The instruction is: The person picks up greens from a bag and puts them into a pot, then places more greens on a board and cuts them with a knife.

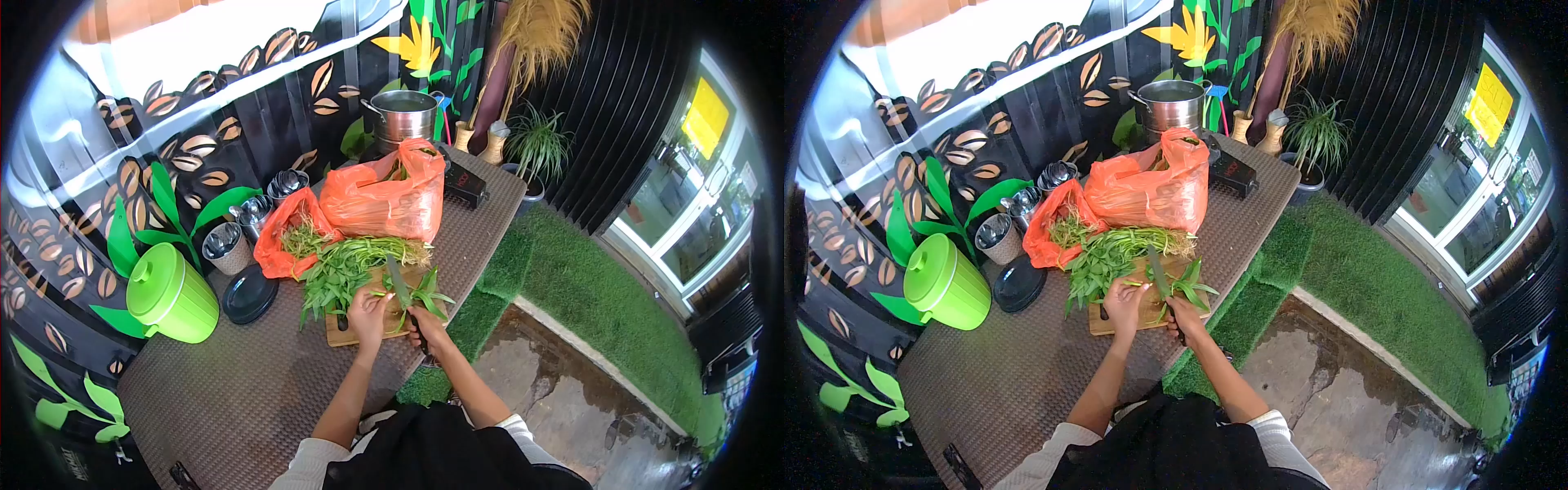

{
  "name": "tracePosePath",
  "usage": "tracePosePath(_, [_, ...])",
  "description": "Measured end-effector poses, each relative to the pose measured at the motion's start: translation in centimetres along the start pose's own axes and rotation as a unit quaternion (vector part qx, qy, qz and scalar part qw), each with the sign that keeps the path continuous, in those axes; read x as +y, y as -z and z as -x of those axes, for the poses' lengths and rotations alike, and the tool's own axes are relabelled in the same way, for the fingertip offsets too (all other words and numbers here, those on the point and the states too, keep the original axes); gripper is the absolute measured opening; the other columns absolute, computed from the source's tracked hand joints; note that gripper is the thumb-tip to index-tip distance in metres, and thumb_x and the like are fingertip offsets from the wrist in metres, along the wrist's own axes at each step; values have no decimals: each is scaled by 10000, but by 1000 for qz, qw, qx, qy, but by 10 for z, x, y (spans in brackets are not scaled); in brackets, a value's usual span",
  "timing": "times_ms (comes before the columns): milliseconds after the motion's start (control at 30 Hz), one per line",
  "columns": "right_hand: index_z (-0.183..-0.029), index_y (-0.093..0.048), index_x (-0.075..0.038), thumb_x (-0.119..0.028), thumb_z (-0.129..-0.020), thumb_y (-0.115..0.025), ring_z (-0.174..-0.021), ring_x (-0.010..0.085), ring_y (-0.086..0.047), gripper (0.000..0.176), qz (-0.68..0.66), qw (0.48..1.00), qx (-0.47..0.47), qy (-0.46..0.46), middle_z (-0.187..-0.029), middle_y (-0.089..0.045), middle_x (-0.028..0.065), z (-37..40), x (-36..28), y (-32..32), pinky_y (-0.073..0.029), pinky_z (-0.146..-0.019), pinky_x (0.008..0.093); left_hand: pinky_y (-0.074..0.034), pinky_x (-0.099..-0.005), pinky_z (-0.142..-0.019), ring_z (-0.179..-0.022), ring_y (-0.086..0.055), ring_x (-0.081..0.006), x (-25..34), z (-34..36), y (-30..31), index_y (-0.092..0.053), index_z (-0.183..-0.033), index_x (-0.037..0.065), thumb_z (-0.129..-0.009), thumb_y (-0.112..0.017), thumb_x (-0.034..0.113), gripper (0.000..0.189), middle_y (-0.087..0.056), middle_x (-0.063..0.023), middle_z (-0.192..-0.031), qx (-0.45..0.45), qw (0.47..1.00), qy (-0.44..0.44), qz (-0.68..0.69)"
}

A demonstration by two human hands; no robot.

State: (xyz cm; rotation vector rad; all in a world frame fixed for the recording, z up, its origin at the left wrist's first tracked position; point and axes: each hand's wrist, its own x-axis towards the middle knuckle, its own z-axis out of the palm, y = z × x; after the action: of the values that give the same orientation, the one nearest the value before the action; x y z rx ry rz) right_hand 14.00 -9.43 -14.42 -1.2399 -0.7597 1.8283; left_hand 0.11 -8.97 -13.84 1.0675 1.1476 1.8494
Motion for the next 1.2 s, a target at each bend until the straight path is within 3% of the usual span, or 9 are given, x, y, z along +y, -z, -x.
tracePosePath(100, [-987,-634,-77,-252,-832,-632,-459,110,-436,234,133,991,-12,25,-549,-469,4,-15,12,17,-353,-422,257,-519,-230,-713,-797,-605,-122,-7,-5,8,-564,-956,-20,-782,-661,-64,205,-607,-62,-866,-13,1000,21,-8])
tracePosePath(167, [-844,-670,-77,-221,-733,-695,-492,182,-533,183,373,889,37,261,-550,-535,69,-18,16,18,-427,-486,328,-512,-228,-708,-807,-619,-125,-16,-5,13,-568,-1062,-48,-817,-650,-18,261,-639,-93,-876,-6,998,68,3])
tracePosePath(367, [-843,-682,-99,-225,-679,-701,-569,297,-602,208,541,802,40,250,-614,-603,149,-22,21,17,-463,-570,394,-525,-252,-653,-771,-629,-135,-9,-8,14,-507,-1204,-51,-873,-601,41,356,-652,-112,-884,-9,990,126,63])
tracePosePath(500, [-823,-664,-61,-241,-678,-704,-574,306,-599,235,480,856,55,187,-611,-598,152,-37,25,19,-462,-567,390,-520,-249,-663,-765,-641,-166,-8,-10,16,-499,-1211,-16,-871,-613,57,366,-661,-120,-874,-24,989,133,52])
tracePosePath(667, [-803,-626,4,-216,-721,-685,-510,155,-504,243,337,877,151,308,-557,-498,92,-34,-7,6,-411,-517,319,-505,-253,-641,-736,-633,-161,-5,-10,15,-499,-1204,-38,-852,-639,57,390,-658,-131,-877,-35,987,156,22])
tracePosePath(800, [-842,-646,4,-199,-737,-701,-528,82,-442,235,327,884,144,302,-561,-489,35,-40,-22,7,-383,-506,276,-500,-249,-634,-746,-625,-143,-13,-7,13,-525,-1179,-45,-842,-643,38,366,-656,-124,-885,-56,989,135,16])
tracePosePath(867, [-869,-644,17,-223,-781,-708,-466,45,-387,264,259,903,93,329,-537,-427,-49,-30,-27,-1,-289,-429,252,-510,-249,-652,-774,-623,-132,-15,-5,10,-572,-1112,-60,-831,-649,22,303,-656,-112,-900,-87,987,134,7])
tracePosePath(1100, [-898,-663,11,-129,-787,-725,-433,33,-404,190,131,948,69,281,-573,-505,-43,-19,-22,-14,-282,-397,209,-533,-268,-718,-824,-628,-139,-6,0,8,-609,-1074,-62,-821,-658,21,271,-659,-89,-917,-156,972,172,33])
tracePosePath(1200, [-858,-670,10,-140,-776,-734,-470,30,-497,183,112,956,57,264,-557,-555,-21,-13,-24,-9,-384,-406,209,-535,-272,-722,-827,-628,-141,5,-4,7,-592,-1115,-58,-831,-652,29,303,-657,-86,-937,-188,967,172,3])
